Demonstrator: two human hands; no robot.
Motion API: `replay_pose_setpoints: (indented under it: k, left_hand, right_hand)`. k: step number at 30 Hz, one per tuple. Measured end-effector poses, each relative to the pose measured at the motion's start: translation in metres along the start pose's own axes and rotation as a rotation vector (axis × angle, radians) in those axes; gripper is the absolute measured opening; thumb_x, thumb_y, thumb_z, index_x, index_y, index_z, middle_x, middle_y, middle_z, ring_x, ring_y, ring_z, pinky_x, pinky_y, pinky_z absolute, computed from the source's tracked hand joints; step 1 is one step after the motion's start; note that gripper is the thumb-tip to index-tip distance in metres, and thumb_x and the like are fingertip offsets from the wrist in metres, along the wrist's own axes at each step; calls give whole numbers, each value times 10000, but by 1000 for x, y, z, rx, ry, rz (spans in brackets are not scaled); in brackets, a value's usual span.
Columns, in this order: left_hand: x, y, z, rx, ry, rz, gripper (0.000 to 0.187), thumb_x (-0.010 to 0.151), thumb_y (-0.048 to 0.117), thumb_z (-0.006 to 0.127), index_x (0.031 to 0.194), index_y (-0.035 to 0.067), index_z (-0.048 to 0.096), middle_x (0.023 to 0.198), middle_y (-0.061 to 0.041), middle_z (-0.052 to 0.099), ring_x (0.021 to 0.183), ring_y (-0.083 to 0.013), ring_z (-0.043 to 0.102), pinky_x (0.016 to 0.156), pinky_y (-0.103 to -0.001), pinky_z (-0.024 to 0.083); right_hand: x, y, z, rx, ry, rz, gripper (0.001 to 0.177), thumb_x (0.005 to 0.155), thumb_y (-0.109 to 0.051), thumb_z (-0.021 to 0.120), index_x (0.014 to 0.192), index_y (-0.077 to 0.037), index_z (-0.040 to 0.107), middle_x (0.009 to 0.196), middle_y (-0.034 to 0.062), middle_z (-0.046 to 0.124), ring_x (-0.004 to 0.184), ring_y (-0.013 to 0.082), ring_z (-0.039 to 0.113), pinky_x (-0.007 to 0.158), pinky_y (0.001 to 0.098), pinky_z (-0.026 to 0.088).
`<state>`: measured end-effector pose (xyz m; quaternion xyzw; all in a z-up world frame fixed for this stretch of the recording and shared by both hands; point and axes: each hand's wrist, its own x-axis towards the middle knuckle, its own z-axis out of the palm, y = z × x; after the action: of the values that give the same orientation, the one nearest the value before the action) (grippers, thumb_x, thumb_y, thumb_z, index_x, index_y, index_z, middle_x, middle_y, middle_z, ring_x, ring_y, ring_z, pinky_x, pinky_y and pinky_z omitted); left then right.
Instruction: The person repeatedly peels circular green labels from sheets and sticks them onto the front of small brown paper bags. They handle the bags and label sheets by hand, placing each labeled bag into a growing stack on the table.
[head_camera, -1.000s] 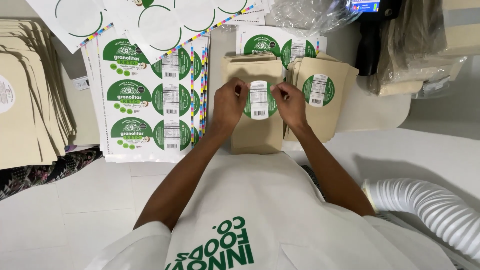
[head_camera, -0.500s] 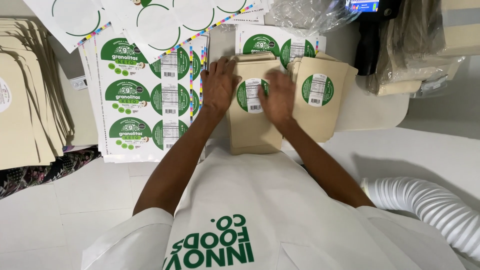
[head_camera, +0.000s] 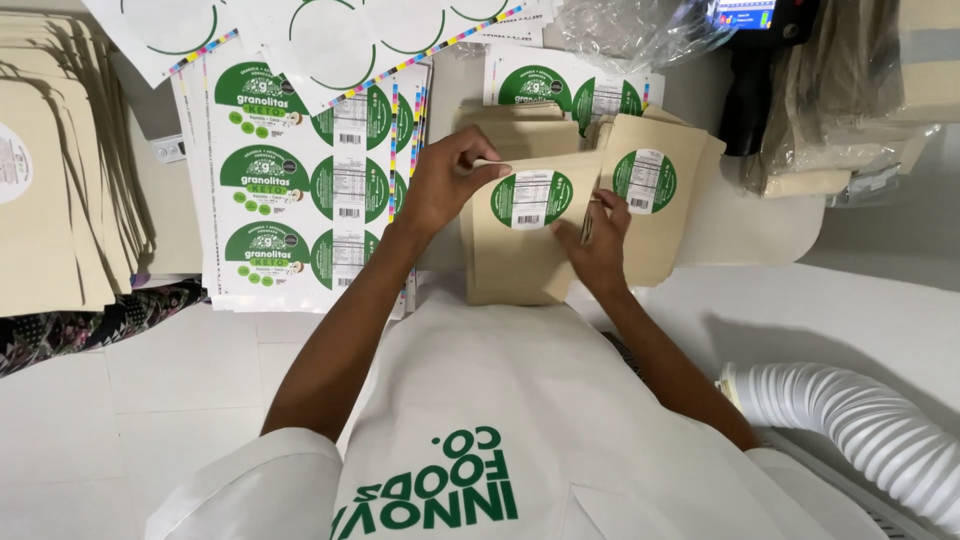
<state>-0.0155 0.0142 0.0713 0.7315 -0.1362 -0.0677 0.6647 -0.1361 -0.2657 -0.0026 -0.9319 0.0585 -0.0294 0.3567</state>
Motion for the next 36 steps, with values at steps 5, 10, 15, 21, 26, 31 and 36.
replay_pose_setpoints:
  k: [5, 10, 15, 21, 26, 31, 36]
  left_hand:
    - [-74, 14, -51, 320, 39, -164, 401, 968, 306, 785, 1300, 128, 647, 1126, -133, 719, 1088, -315, 695, 936, -466, 512]
    - [-163, 5, -76, 1009, -122, -715, 1261, 715, 539, 869, 1650, 64, 170, 1645, -330, 221, 1493, -570, 195, 1175, -731, 259]
    - [-180, 7, -67, 1048, -316, -808, 1300, 733, 337, 870, 1653, 37, 2, 1664, -338, 0, 1483, -614, 56, 1171, -609, 367]
    - [-191, -52, -62, 911, -126, -701, 181, 946, 382, 602, 1002, 256, 718, 932, -26, 778, 891, -338, 766, 823, -513, 615]
    - [-144, 54, -1, 446, 59, -457, 305, 965, 430, 662, 1129, 188, 750, 1048, -81, 787, 986, -298, 752, 868, -459, 607]
    - [-141, 56, 7, 374, 162, -176, 507, 897, 331, 815, 1302, 51, 698, 1257, -211, 714, 1169, -401, 678, 982, -505, 566]
    - [-150, 39, 20, 454, 274, -33, 226, 1029, 287, 685, 1132, 117, 793, 1087, -124, 780, 1026, -281, 751, 876, -382, 619]
  right_hand:
    - [25, 91, -28, 520, 67, 350, 224, 989, -124, 723, 1170, -153, 593, 1031, -31, 540, 934, 137, 571, 873, 329, 474]
    - [36, 107, -104, 193, 160, 365, 227, 1057, -222, 737, 1203, -139, 583, 1004, 26, 621, 903, 182, 614, 812, 396, 502]
    - [43, 62, -97, -85, 319, 190, 490, 948, -67, 836, 1306, -52, 503, 1118, 151, 456, 970, 352, 585, 827, 437, 517]
    - [29, 0, 20, 461, -339, 274, 201, 1046, -198, 642, 1170, -52, 703, 979, 157, 695, 909, 280, 706, 823, 425, 575]
    - [4, -173, 7, 730, -849, 654, 591, 1005, -533, 489, 1291, -46, 663, 1108, 164, 737, 1004, 241, 737, 869, 388, 604]
    - [12, -173, -4, 898, -695, 586, 328, 1041, -343, 593, 1154, -53, 696, 1001, 97, 722, 889, 217, 762, 807, 427, 649]
    - [11, -175, -15, 899, -806, 302, 204, 971, -138, 710, 1102, 14, 676, 998, 106, 705, 968, 206, 709, 935, 496, 607]
